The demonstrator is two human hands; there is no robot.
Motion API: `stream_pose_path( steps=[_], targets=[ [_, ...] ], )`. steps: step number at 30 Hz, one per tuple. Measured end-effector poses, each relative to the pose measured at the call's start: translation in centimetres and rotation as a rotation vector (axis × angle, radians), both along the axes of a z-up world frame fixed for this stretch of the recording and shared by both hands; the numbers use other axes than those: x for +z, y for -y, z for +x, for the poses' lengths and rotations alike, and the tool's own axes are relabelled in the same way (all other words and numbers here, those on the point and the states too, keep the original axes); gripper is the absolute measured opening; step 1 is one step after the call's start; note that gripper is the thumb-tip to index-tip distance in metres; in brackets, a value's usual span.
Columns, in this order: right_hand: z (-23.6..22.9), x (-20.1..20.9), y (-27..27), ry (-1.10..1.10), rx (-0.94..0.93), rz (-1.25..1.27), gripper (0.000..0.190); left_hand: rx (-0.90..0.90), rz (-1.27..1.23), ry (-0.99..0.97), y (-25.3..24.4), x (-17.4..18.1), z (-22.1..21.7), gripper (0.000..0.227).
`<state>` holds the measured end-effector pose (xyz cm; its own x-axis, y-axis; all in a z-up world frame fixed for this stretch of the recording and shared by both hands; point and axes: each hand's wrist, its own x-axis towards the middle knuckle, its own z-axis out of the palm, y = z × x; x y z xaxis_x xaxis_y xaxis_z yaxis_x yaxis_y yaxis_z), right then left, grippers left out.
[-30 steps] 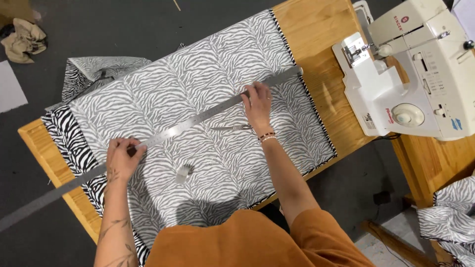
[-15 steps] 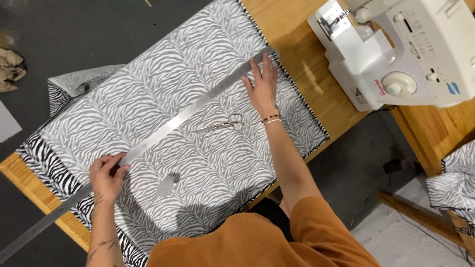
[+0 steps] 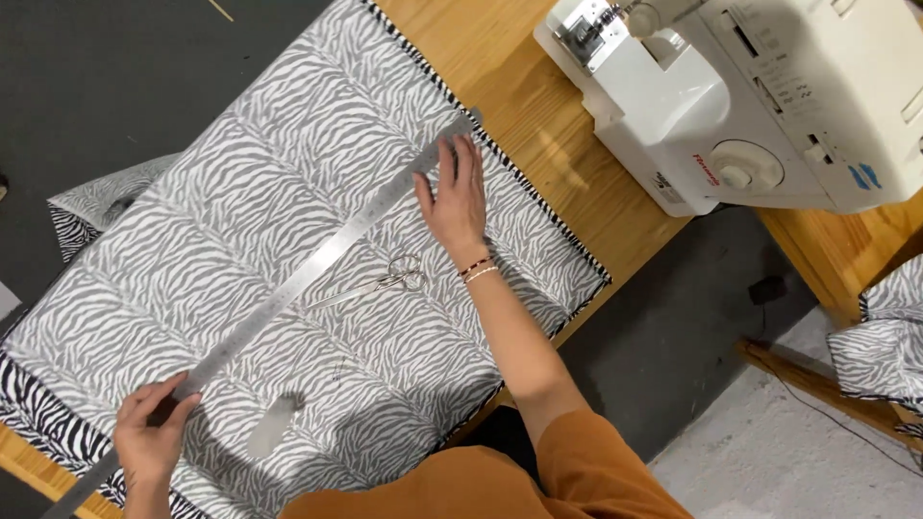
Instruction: The person measures a piece of zebra-print fabric on a wooden table using a metal ruler. They align the ruler along the edges and corners to check dimensions, occasionally smoothing the fabric with their hands.
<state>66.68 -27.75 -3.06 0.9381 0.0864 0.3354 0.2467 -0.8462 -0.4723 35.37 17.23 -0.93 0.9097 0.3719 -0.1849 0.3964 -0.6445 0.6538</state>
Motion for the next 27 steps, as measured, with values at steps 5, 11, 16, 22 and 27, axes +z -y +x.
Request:
stream_pose_path(
  steps=[5, 11, 16, 22, 27],
  targets=[
    [0.3, 0.6, 0.0, -0.163, -0.044, -0.088, 0.064, 0.057, -0.003, -0.103, 0.9, 1.0, 1.3, 0.046],
    [0.4, 0.2, -0.1, -0.25, -0.051, -0.153, 0.069, 0.062, 0.042, -0.138, 0.3, 0.4, 0.9, 0.043],
    [0.6, -0.1, -0.1, -0.249, -0.059, -0.178, 0.07, 0.002, -0.012, -0.067, 1.3, 1.3, 2.1, 0.033],
    [0.8, -0.3, 0.0, -0.326, -0.053, -0.231, 0.072, 0.068, 0.018, -0.116, 1.0, 0.6, 1.7, 0.035],
    [1.0, -0.3, 0.0, -0.41, -0.045, -0.233, 0.073, 0.074, -0.02, -0.031, 0.4, -0.6, 1.1, 0.035]
  ],
)
